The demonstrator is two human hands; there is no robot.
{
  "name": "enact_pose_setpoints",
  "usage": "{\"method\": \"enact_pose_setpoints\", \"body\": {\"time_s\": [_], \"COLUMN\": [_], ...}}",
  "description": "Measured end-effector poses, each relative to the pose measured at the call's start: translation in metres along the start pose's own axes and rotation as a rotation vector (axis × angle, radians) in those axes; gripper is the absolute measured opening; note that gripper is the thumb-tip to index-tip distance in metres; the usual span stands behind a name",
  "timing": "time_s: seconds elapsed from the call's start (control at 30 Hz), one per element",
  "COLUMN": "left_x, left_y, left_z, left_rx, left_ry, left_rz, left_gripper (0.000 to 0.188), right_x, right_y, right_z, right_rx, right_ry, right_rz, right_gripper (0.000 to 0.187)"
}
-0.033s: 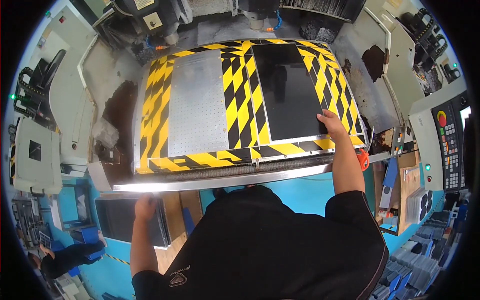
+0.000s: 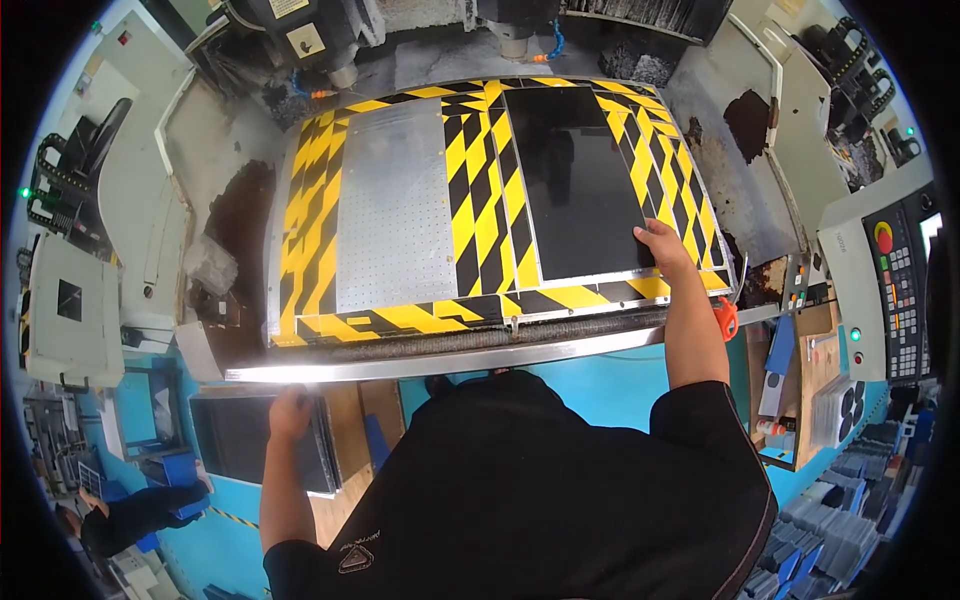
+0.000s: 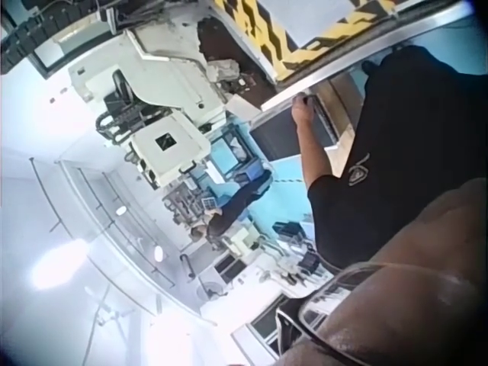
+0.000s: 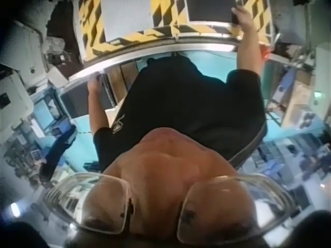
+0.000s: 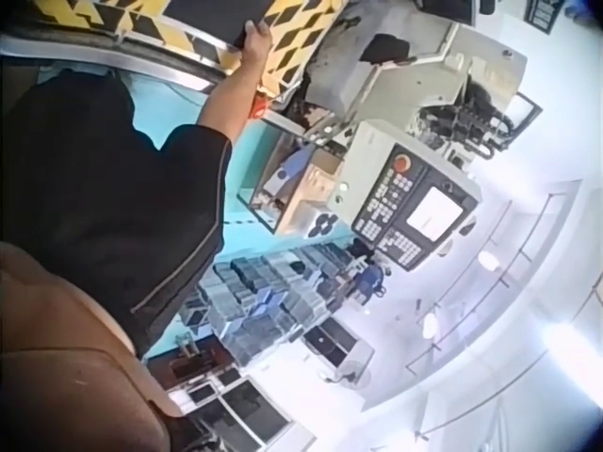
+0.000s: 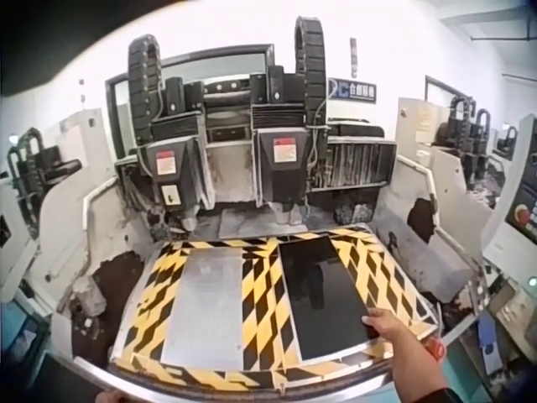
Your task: The person cleans the machine bed with an air nozzle, removes the finished glass panels, and measures a metal strip with a caliper. Then, the person peels film from new glass panels, places them onto the machine, and presses buttons on the control panel.
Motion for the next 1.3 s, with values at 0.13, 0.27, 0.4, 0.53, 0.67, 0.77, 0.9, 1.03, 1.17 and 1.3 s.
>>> {"method": "enact_pose_setpoints", "body": {"time_s": [0.13,0.27,0.4,0.53,0.67,0.77,0.9,1.03,1.17,1.3], "left_x": [-0.001,-0.008,-0.006,-0.012,-0.009,-0.006,-0.007,-0.009,-0.009,-0.01], "left_y": [0.002,-0.001,-0.003,-0.006,-0.008,-0.008,-0.006,-0.003,-0.004,-0.002], "left_z": [-0.004,-0.001,-0.003,-0.002,0.0,0.002,-0.001,-0.007,0.0,-0.006], "left_rx": [-0.022,-0.052,-0.032,0.004,0.025,-0.012,-0.001,0.018,-0.028,-0.118], "left_ry": [-0.042,-0.02,-0.063,-0.041,-0.023,-0.036,-0.015,-0.002,-0.039,-0.09], "left_rz": [-0.011,0.051,0.019,0.026,0.033,0.015,0.014,0.035,0.013,0.042], "left_gripper": [0.023,0.02,0.02,0.021,0.021,0.021,0.018,0.022,0.021,0.022], "right_x": [-0.004,-0.011,0.002,0.013,0.017,0.015,0.017,0.016,0.018,0.019], "right_y": [0.006,0.014,-0.009,-0.017,-0.017,-0.016,-0.017,-0.017,-0.021,-0.021], "right_z": [-0.004,0.018,0.039,0.044,0.039,0.036,0.036,0.037,0.044,0.042], "right_rx": [0.047,0.856,1.071,1.15,1.17,1.168,1.16,1.162,1.181,1.228], "right_ry": [0.014,0.146,0.093,0.052,0.082,0.1,0.087,0.119,0.092,0.063], "right_rz": [-0.001,-0.228,-0.236,-0.247,-0.239,-0.234,-0.202,-0.209,-0.227,-0.241], "right_gripper": [0.034,0.07,0.094,0.096,0.094,0.094,0.096,0.095,0.093,0.09]}}
Point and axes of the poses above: each hand's wrist, its own x-axis away from the middle knuckle, its own y-axis out of the back of the hand, z = x × y, the point moved 7 cm from there along -x, towards the middle knuckle, and after that the axes turned 2 degrees about x, right-handed, at the moved point
